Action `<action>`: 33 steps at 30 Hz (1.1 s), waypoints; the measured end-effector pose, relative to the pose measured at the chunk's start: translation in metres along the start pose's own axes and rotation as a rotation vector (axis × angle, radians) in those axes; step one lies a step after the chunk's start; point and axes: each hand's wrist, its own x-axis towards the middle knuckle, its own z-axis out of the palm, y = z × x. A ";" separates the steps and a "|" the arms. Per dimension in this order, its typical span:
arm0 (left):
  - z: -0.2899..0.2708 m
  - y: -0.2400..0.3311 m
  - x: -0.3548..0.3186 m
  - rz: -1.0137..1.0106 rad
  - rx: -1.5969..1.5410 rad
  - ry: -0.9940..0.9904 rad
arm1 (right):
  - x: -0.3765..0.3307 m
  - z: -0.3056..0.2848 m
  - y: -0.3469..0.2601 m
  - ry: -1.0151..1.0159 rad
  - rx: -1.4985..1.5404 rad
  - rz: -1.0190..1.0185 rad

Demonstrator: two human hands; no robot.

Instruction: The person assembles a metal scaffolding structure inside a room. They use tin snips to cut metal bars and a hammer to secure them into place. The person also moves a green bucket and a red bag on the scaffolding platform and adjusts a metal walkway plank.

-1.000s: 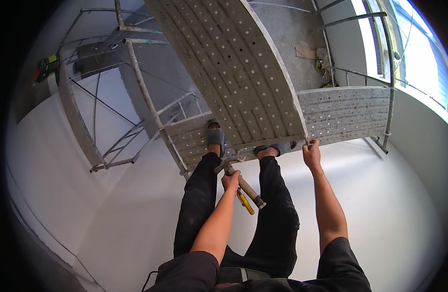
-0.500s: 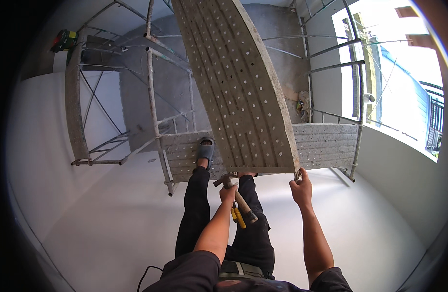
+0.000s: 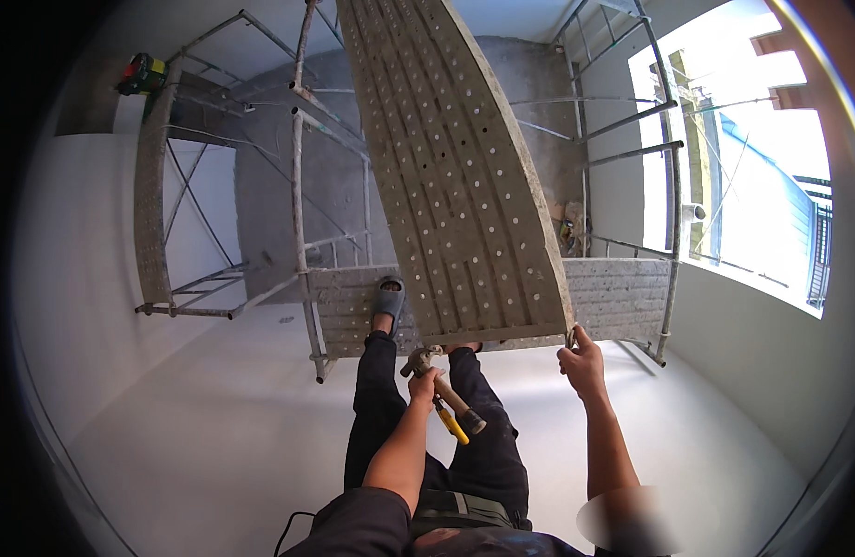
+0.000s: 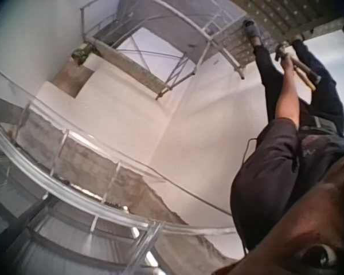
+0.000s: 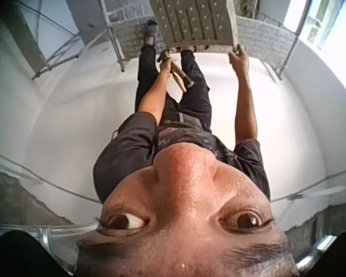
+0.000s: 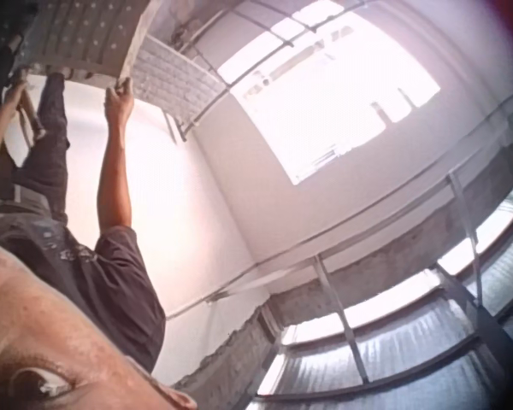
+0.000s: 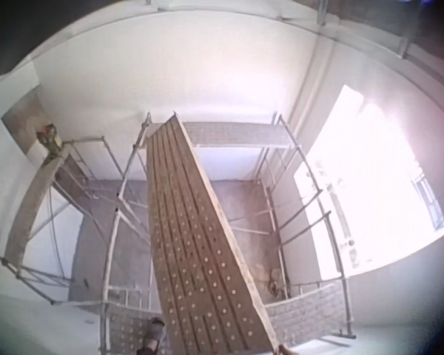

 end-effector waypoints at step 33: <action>-0.108 0.109 -0.209 0.419 0.020 0.119 | 0.059 0.032 0.114 -0.035 0.113 -0.250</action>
